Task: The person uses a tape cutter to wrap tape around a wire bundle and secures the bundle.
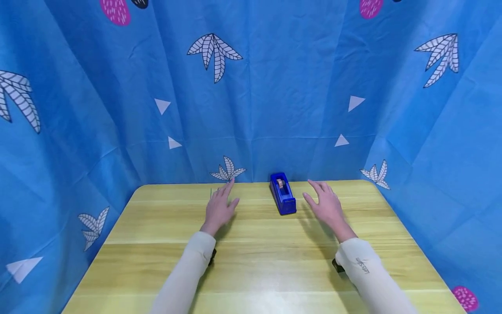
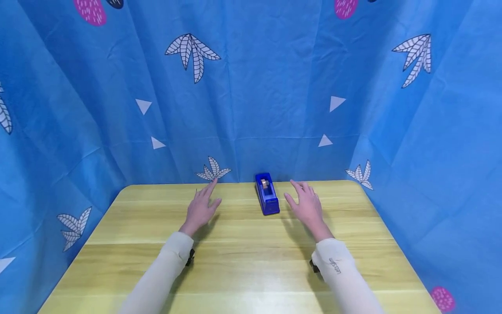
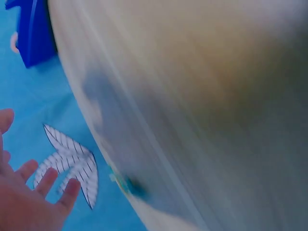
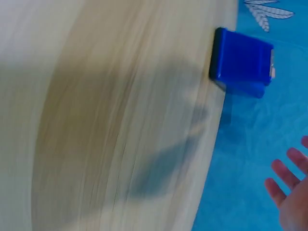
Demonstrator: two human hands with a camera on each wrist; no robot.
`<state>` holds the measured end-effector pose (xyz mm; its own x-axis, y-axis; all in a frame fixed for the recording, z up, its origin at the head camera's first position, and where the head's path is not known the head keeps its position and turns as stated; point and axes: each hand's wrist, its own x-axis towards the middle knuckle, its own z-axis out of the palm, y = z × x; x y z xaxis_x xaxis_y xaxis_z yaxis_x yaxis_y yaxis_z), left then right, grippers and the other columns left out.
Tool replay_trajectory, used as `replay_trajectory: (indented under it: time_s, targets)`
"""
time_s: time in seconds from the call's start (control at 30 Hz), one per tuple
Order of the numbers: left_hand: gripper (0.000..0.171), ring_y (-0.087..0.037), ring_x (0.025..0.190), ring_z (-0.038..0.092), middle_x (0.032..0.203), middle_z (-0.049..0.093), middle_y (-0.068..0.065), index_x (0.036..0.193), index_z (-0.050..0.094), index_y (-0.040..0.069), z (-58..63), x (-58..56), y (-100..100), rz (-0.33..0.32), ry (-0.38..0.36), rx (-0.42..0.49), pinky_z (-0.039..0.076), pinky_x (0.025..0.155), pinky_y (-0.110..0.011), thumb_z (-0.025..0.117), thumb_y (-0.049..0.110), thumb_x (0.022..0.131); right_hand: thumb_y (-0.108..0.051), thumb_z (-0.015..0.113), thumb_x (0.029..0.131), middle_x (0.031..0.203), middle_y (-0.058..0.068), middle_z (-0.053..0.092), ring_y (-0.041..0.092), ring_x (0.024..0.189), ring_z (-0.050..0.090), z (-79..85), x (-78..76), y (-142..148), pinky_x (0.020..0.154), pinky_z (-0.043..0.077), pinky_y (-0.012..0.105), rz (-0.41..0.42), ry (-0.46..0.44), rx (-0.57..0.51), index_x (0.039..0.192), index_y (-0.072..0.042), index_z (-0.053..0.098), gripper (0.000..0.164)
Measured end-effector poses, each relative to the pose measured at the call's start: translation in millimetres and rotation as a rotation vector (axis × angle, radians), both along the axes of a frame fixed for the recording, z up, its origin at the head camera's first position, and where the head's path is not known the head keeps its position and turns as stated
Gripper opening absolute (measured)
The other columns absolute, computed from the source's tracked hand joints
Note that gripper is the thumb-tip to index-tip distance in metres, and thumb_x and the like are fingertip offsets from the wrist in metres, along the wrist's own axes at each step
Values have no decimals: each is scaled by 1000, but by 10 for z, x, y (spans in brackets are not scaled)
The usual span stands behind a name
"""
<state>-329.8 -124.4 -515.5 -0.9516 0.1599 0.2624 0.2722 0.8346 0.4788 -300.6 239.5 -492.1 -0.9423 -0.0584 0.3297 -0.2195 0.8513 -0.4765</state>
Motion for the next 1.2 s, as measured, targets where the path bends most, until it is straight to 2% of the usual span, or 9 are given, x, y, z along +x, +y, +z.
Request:
replay_trajectory:
  time_s: [0.07,0.17,0.37,0.5,0.77,0.9,1.03,1.2]
  targets:
    - [71,-41,147,40,166,37,-8,166,18,37,-9,-20,145,-2,-36,55,38,115,-64,56,41,106,-39,55,107,146,22,50,44,134,49,-13,-34,-68,106,43,64,4,-11,-75,151,-7,50,55]
    - [65,-42,146,41,165,39,-9,165,23,37,-20,-39,354,-14,-92,149,36,117,-65,54,42,107,-35,55,107,141,24,52,43,127,54,-36,-85,-161,102,47,61,16,-40,-210,145,-1,56,50]
    - [57,-40,140,49,157,49,-16,161,37,20,-91,-83,699,-60,-193,381,40,116,-59,52,36,109,-33,54,109,138,25,53,40,124,55,-91,-154,-306,107,47,54,9,-129,-430,138,2,62,46]
    - [56,-40,133,56,152,53,-18,159,39,13,-134,-133,889,-79,-270,541,49,110,-53,53,31,109,-33,54,109,138,25,53,41,124,53,-115,-183,-385,107,45,55,-10,-161,-474,135,5,63,46]
    - [54,-39,133,57,148,55,-20,157,40,5,-219,-194,1232,-45,-367,712,51,107,-48,53,26,109,-27,56,107,134,25,53,40,123,53,-203,-222,-503,108,43,54,-39,-233,-554,125,8,68,40]
    - [53,-37,134,56,146,56,-19,156,42,4,-257,-182,1388,-22,-389,790,51,108,-46,53,25,109,-26,57,107,130,28,57,39,122,53,-236,-231,-533,107,43,52,-29,-249,-577,116,10,71,39]
    - [52,-35,135,54,145,56,-19,155,42,3,-268,-169,1512,-16,-399,862,51,108,-45,52,24,109,-29,57,107,131,27,58,36,120,55,-282,-246,-559,99,48,45,-40,-292,-597,117,8,72,41]
    - [49,-33,131,56,140,57,-18,154,45,5,-250,-165,1589,23,-378,885,52,107,-46,54,21,108,-32,58,107,134,25,54,35,119,56,-277,-256,-617,94,51,42,-57,-325,-617,116,7,72,42]
